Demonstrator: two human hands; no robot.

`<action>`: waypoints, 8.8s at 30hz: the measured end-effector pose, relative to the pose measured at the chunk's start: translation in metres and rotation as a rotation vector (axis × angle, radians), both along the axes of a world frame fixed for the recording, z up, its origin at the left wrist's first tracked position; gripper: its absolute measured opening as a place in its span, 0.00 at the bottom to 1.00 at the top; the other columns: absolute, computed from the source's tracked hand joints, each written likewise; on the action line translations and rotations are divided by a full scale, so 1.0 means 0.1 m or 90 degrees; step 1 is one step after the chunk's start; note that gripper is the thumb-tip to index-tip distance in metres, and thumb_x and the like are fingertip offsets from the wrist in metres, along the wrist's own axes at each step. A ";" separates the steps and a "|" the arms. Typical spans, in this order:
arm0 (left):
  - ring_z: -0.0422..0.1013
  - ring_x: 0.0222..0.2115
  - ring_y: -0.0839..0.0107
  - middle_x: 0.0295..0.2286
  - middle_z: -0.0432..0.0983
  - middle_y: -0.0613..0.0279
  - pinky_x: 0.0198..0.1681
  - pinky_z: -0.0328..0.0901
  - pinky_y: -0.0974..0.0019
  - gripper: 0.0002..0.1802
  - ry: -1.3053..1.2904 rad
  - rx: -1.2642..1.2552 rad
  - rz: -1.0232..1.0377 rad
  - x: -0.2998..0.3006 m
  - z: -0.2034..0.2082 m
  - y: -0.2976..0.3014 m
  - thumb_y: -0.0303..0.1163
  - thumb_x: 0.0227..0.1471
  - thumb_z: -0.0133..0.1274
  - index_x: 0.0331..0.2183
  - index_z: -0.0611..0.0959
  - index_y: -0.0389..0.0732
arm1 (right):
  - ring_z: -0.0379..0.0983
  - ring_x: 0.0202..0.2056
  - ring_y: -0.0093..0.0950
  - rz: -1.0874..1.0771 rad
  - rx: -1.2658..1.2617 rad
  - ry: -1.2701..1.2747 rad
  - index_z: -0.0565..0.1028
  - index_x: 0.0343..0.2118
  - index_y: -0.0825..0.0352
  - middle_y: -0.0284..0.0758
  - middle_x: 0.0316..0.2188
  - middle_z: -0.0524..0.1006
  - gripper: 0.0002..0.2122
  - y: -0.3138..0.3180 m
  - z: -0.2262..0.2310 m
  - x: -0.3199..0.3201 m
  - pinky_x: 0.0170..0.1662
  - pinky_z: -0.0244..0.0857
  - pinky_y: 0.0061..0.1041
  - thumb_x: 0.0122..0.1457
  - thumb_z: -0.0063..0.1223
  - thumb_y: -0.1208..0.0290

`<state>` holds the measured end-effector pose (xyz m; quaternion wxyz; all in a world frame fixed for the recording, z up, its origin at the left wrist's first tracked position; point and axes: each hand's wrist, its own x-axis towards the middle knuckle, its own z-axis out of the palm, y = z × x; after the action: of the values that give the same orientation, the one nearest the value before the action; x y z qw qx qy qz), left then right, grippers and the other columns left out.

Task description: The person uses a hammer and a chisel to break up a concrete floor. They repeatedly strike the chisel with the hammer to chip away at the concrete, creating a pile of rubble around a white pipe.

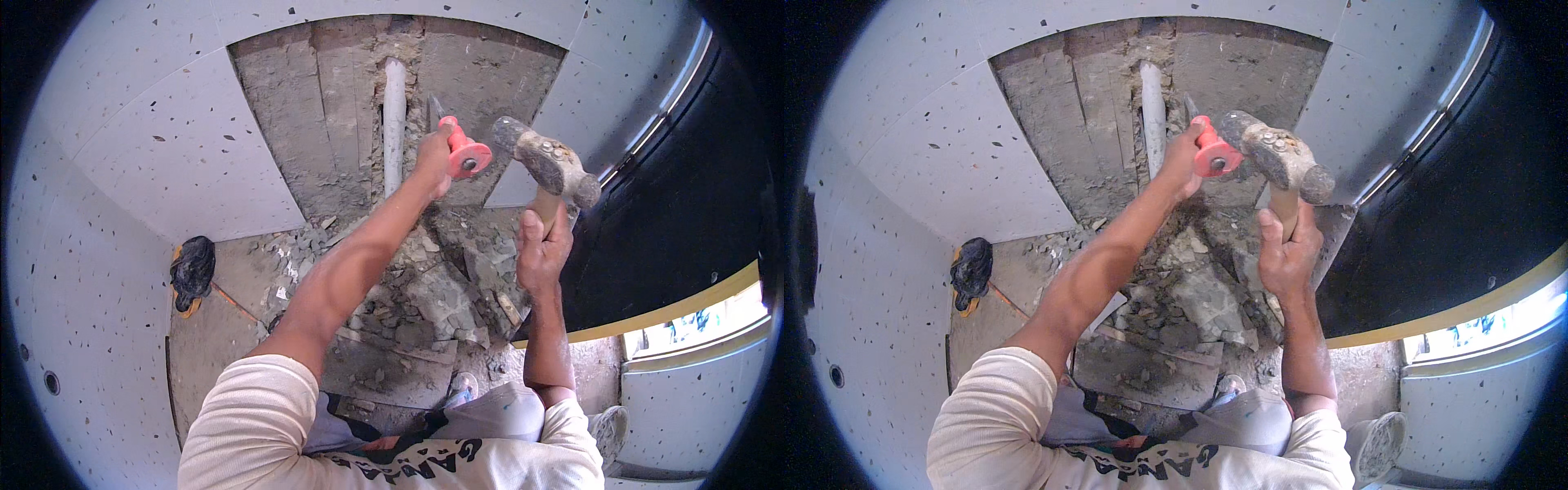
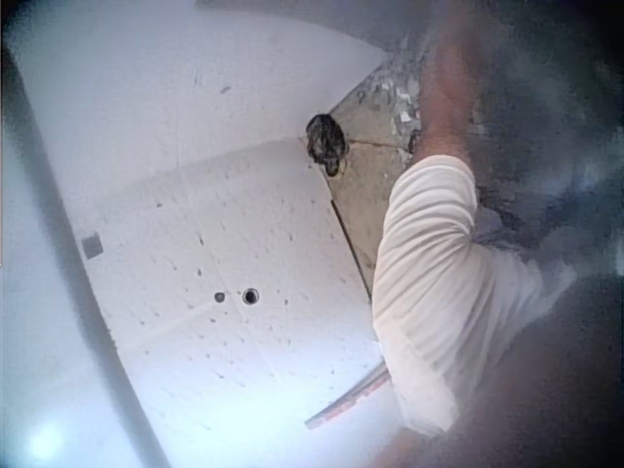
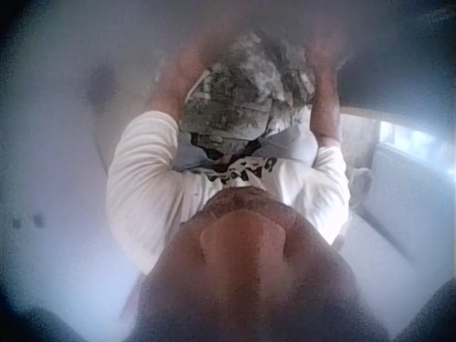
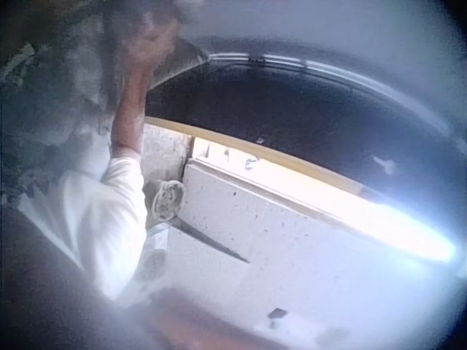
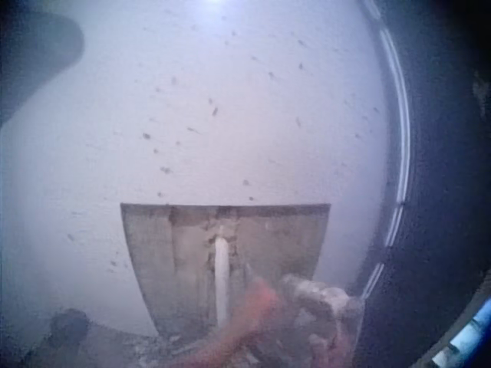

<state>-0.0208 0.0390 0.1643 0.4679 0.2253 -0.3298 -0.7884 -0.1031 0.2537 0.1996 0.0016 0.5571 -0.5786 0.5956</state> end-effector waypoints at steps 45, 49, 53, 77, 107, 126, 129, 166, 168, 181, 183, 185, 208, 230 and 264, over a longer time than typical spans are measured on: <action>0.70 0.37 0.62 0.34 0.71 0.59 0.47 0.65 0.53 0.11 0.324 0.027 -0.076 0.10 0.17 -0.27 0.40 0.61 0.43 0.37 0.72 0.42 | 0.62 0.23 0.20 0.124 -0.321 -0.078 0.69 0.37 0.67 0.30 0.21 0.67 0.17 0.00 -0.24 0.01 0.24 0.58 0.20 0.57 0.47 0.55; 0.70 0.37 0.61 0.34 0.72 0.58 0.47 0.66 0.53 0.11 0.312 0.027 -0.119 0.14 0.21 -0.24 0.39 0.61 0.43 0.37 0.72 0.41 | 0.70 0.28 0.31 0.010 -0.121 0.121 0.71 0.39 0.66 0.36 0.27 0.74 0.15 -0.47 -0.66 -0.13 0.33 0.65 0.29 0.58 0.51 0.59; 0.70 0.38 0.61 0.35 0.72 0.57 0.48 0.66 0.52 0.11 0.310 0.018 -0.096 0.22 0.20 -0.33 0.39 0.62 0.43 0.37 0.72 0.41 | 0.71 0.27 0.31 -0.075 0.064 0.042 0.70 0.40 0.67 0.37 0.27 0.75 0.14 -0.50 -0.20 0.03 0.34 0.66 0.30 0.58 0.52 0.62; 0.70 0.41 0.59 0.38 0.72 0.56 0.50 0.65 0.51 0.12 0.364 0.043 -0.025 -0.05 0.14 -0.32 0.40 0.62 0.42 0.39 0.71 0.42 | 0.65 0.20 0.23 0.172 -0.312 -0.035 0.68 0.33 0.64 0.33 0.25 0.70 0.09 -0.26 -0.26 0.01 0.23 0.64 0.26 0.56 0.53 0.65; 0.69 0.44 0.59 0.40 0.71 0.56 0.50 0.64 0.50 0.14 0.387 0.064 -0.010 -0.09 0.05 -0.41 0.42 0.63 0.39 0.40 0.71 0.42 | 0.61 0.20 0.23 0.072 -0.296 -0.002 0.69 0.38 0.64 0.30 0.21 0.69 0.12 -0.35 -0.11 -0.01 0.23 0.58 0.22 0.61 0.47 0.60; 0.70 0.39 0.58 0.36 0.73 0.56 0.49 0.64 0.49 0.17 0.330 0.079 -0.026 -0.18 0.15 -0.33 0.45 0.63 0.36 0.38 0.71 0.43 | 0.66 0.22 0.29 -0.148 0.026 0.194 0.69 0.34 0.70 0.37 0.19 0.68 0.16 -0.58 -0.64 -0.22 0.27 0.61 0.33 0.62 0.46 0.58; 0.70 0.40 0.56 0.37 0.73 0.55 0.49 0.63 0.48 0.17 0.272 0.054 0.002 -0.11 -0.04 -0.36 0.46 0.63 0.36 0.38 0.71 0.43 | 0.68 0.24 0.34 -0.077 0.156 0.027 0.70 0.36 0.70 0.41 0.22 0.71 0.16 -0.58 -0.52 -0.07 0.30 0.63 0.35 0.61 0.48 0.58; 0.71 0.37 0.60 0.35 0.72 0.54 0.45 0.68 0.52 0.14 0.216 0.074 -0.034 0.19 -0.31 -0.22 0.40 0.61 0.43 0.40 0.70 0.39 | 0.70 0.28 0.33 -0.031 0.135 -0.080 0.70 0.39 0.70 0.40 0.25 0.73 0.16 -0.34 -0.62 -0.10 0.32 0.63 0.31 0.61 0.49 0.59; 0.71 0.37 0.62 0.35 0.72 0.55 0.44 0.68 0.54 0.13 0.217 0.076 -0.023 0.20 -0.32 -0.15 0.39 0.60 0.45 0.40 0.70 0.40 | 0.62 0.20 0.18 -0.037 0.098 -0.078 0.69 0.36 0.69 0.27 0.18 0.66 0.16 -0.30 -0.61 -0.15 0.23 0.58 0.22 0.63 0.47 0.57; 0.71 0.36 0.64 0.35 0.72 0.57 0.44 0.69 0.58 0.16 0.190 0.030 -0.046 0.59 -0.13 0.02 0.41 0.59 0.46 0.41 0.70 0.38 | 0.69 0.28 0.28 0.055 0.164 -0.118 0.70 0.40 0.71 0.39 0.26 0.73 0.16 -0.17 -0.41 0.05 0.34 0.63 0.31 0.60 0.49 0.60; 0.71 0.36 0.64 0.34 0.72 0.56 0.44 0.69 0.58 0.16 0.180 0.020 -0.049 0.66 -0.09 0.01 0.41 0.60 0.46 0.41 0.71 0.38 | 0.68 0.28 0.28 0.067 0.190 -0.132 0.70 0.40 0.71 0.39 0.26 0.73 0.16 -0.16 -0.39 0.06 0.34 0.63 0.31 0.60 0.49 0.60; 0.72 0.36 0.63 0.33 0.72 0.55 0.44 0.69 0.57 0.16 0.160 0.006 -0.064 0.74 -0.06 -0.04 0.42 0.60 0.45 0.41 0.71 0.38 | 0.68 0.28 0.28 0.075 0.156 -0.123 0.70 0.41 0.71 0.39 0.26 0.73 0.17 -0.18 -0.42 0.09 0.33 0.63 0.31 0.60 0.49 0.59; 0.74 0.34 0.63 0.32 0.76 0.54 0.41 0.71 0.60 0.11 0.266 0.019 -0.184 1.53 0.05 -0.64 0.35 0.57 0.51 0.37 0.76 0.36 | 0.73 0.27 0.40 0.365 -0.100 0.100 0.70 0.36 0.68 0.41 0.29 0.74 0.15 -0.28 -0.62 0.58 0.29 0.68 0.35 0.55 0.54 0.60; 0.74 0.30 0.64 0.31 0.76 0.57 0.37 0.72 0.59 0.10 0.113 0.007 -0.104 1.41 0.01 -0.72 0.34 0.55 0.51 0.37 0.76 0.39 | 0.74 0.28 0.50 0.143 0.305 0.254 0.68 0.39 0.67 0.50 0.25 0.75 0.18 -0.61 -0.29 0.91 0.30 0.66 0.46 0.57 0.51 0.55; 0.74 0.30 0.62 0.30 0.76 0.53 0.36 0.72 0.59 0.13 0.172 0.033 -0.181 1.44 -0.04 -0.70 0.38 0.58 0.49 0.37 0.75 0.37 | 0.74 0.22 0.35 0.223 0.029 0.120 0.68 0.37 0.71 0.40 0.21 0.74 0.16 -0.08 0.01 0.73 0.28 0.66 0.31 0.51 0.59 0.66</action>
<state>0.1230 -0.0314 0.1599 0.3862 0.0805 -0.2719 -0.8778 -0.0306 0.2462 0.2007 -0.0605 0.7026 -0.4832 0.5188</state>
